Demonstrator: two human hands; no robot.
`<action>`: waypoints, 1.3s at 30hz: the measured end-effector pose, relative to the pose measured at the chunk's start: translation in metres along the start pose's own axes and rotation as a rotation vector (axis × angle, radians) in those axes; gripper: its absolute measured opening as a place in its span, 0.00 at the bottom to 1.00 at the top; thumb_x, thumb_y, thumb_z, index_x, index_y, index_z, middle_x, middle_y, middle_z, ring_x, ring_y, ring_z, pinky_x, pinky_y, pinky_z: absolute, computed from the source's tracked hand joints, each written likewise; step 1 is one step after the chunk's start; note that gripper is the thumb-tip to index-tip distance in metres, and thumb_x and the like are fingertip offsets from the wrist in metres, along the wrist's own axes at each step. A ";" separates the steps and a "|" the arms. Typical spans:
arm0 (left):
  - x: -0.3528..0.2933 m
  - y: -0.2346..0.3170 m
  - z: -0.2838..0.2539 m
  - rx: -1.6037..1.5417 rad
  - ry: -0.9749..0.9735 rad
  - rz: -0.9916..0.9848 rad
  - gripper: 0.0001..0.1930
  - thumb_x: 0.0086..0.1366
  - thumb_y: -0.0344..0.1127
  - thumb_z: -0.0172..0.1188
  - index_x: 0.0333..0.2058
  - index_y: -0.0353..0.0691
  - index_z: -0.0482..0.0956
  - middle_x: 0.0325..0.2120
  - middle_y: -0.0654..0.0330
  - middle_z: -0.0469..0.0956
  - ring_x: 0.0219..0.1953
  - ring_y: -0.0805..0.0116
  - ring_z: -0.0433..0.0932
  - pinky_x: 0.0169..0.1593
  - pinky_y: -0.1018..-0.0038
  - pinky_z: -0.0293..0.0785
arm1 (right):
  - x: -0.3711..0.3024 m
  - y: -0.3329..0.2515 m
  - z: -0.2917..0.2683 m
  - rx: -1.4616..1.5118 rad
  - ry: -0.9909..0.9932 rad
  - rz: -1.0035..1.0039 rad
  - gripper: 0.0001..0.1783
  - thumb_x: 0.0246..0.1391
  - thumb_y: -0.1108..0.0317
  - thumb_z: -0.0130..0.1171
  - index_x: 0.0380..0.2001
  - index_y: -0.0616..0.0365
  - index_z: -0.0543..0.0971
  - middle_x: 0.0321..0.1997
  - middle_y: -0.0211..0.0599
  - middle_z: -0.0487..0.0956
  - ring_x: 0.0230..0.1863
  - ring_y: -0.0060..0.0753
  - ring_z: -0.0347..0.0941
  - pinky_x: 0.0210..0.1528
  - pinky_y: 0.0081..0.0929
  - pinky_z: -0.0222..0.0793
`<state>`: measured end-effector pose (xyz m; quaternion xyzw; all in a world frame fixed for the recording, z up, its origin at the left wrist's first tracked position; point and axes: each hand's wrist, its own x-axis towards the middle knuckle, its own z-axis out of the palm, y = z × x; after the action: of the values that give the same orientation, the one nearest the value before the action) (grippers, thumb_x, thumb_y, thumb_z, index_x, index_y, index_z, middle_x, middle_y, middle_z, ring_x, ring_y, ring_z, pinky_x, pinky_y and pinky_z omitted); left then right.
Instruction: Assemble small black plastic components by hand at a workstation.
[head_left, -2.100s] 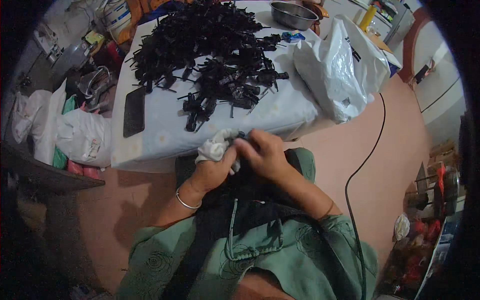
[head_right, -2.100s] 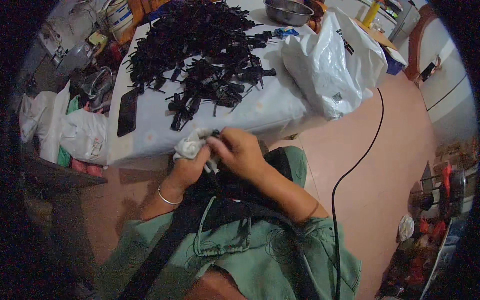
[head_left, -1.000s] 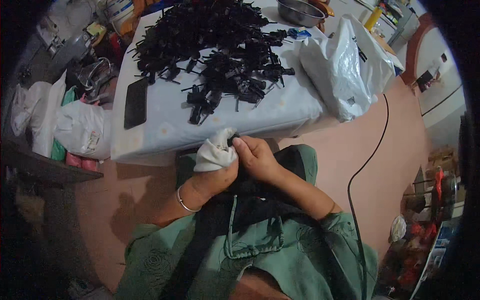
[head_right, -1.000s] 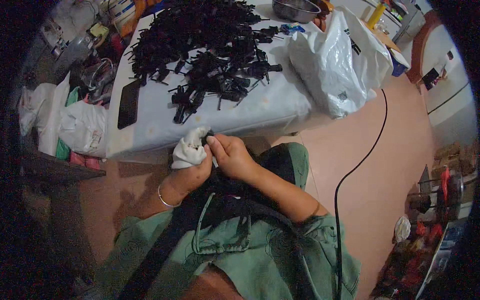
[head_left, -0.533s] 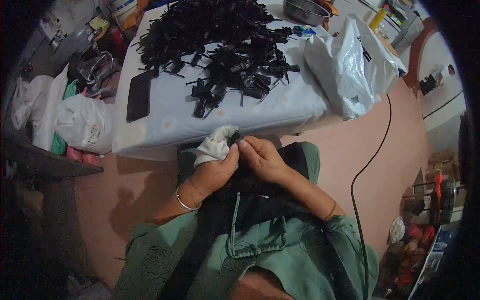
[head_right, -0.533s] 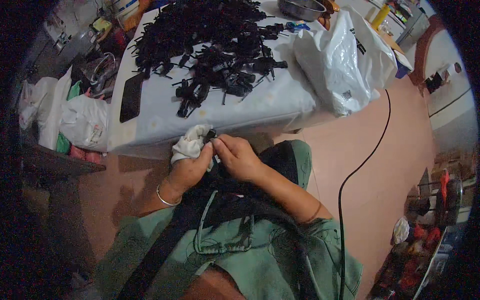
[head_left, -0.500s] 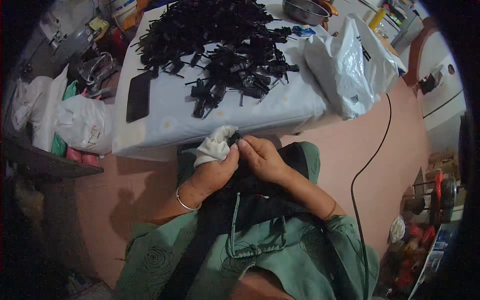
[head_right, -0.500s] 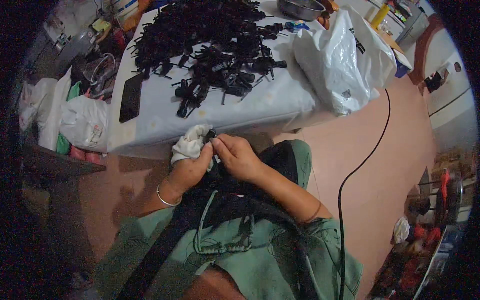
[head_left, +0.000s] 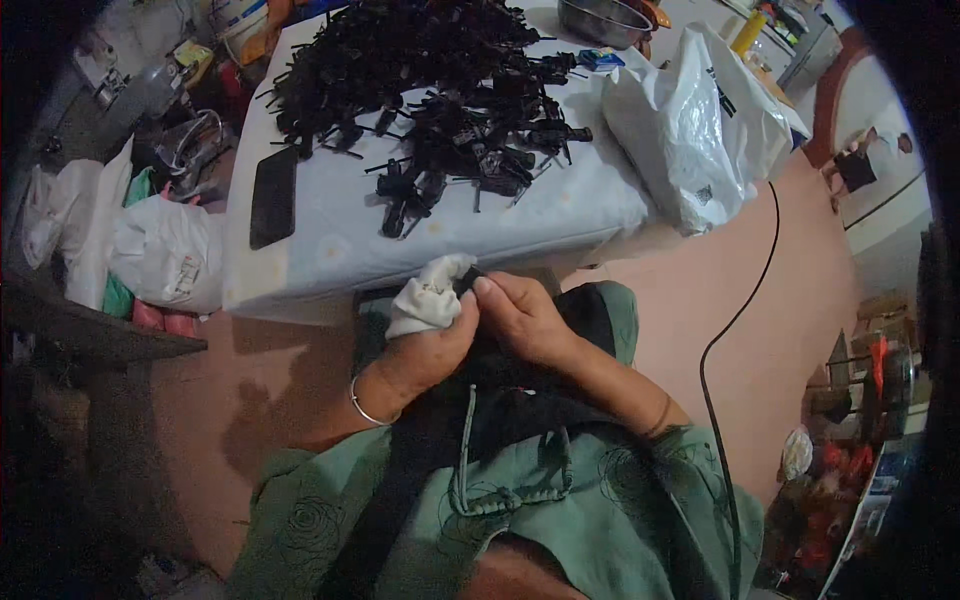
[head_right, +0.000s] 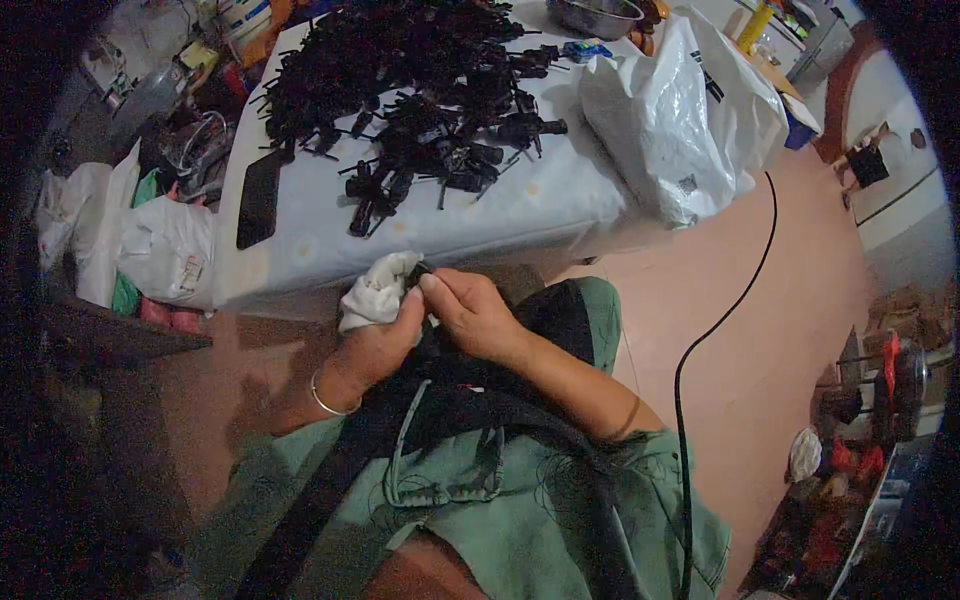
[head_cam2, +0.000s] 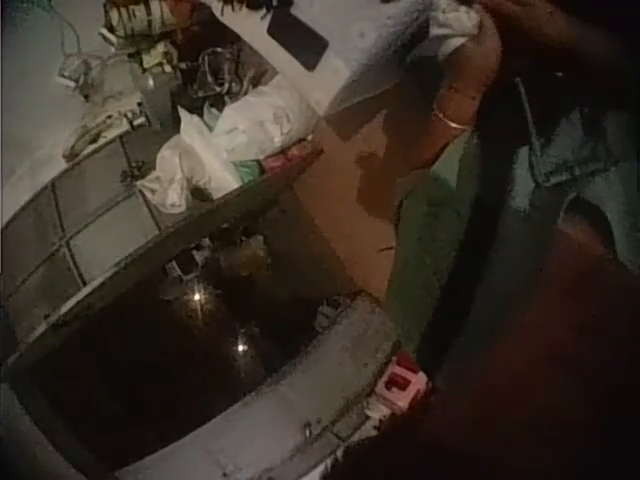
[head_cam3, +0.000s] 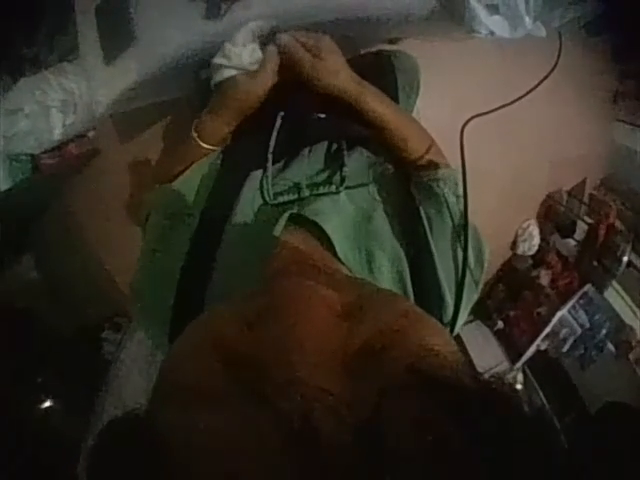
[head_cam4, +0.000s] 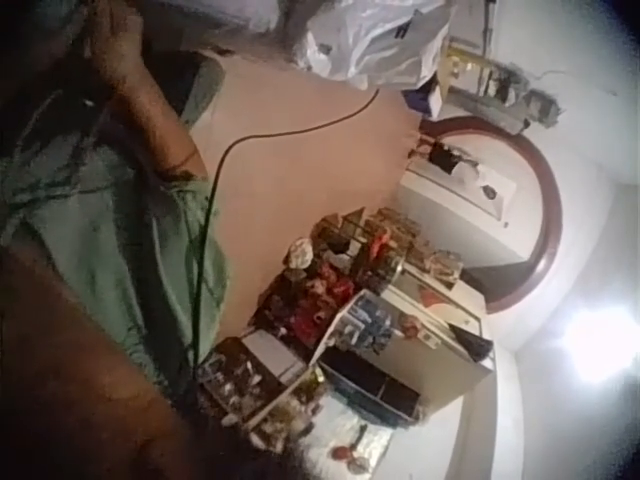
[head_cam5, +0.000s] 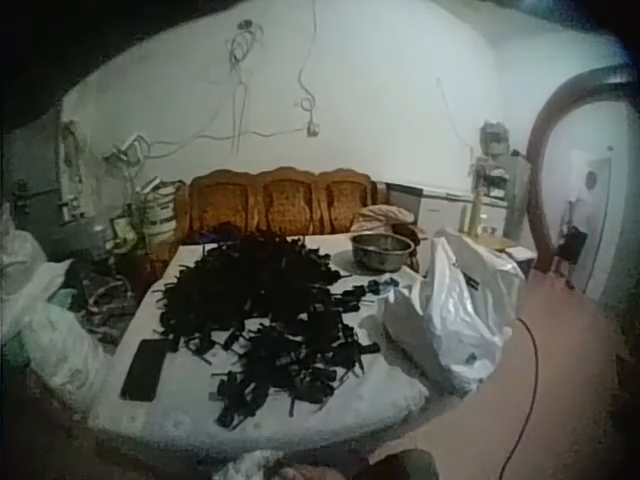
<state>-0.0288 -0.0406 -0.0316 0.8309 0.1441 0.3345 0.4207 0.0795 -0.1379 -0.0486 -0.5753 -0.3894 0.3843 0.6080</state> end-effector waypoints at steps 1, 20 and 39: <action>0.002 0.005 -0.004 -0.165 -0.079 -0.205 0.14 0.51 0.27 0.52 0.39 0.31 0.70 0.30 0.49 0.73 0.32 0.55 0.74 0.37 0.71 0.70 | -0.001 0.000 -0.002 0.060 -0.036 0.007 0.15 0.59 0.63 0.42 0.22 0.59 0.68 0.21 0.18 0.64 0.24 0.12 0.56 0.26 0.16 0.56; 0.002 0.022 -0.018 -0.413 -0.163 -0.426 0.12 0.56 0.25 0.52 0.40 0.36 0.66 0.27 0.60 0.72 0.22 0.77 0.72 0.25 0.80 0.69 | -0.011 -0.012 0.002 0.092 0.043 0.018 0.16 0.58 0.61 0.43 0.23 0.61 0.70 0.17 0.24 0.64 0.22 0.15 0.57 0.24 0.20 0.58; -0.010 0.007 -0.017 0.100 -0.027 0.077 0.14 0.54 0.21 0.49 0.42 0.32 0.66 0.30 0.58 0.71 0.32 0.72 0.72 0.36 0.76 0.70 | -0.005 -0.029 0.011 -0.088 -0.112 -0.034 0.14 0.58 0.63 0.43 0.23 0.61 0.69 0.23 0.20 0.65 0.26 0.11 0.57 0.27 0.14 0.57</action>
<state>-0.0479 -0.0396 -0.0234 0.8602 0.1226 0.3316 0.3675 0.0682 -0.1398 -0.0197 -0.5726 -0.4490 0.3880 0.5656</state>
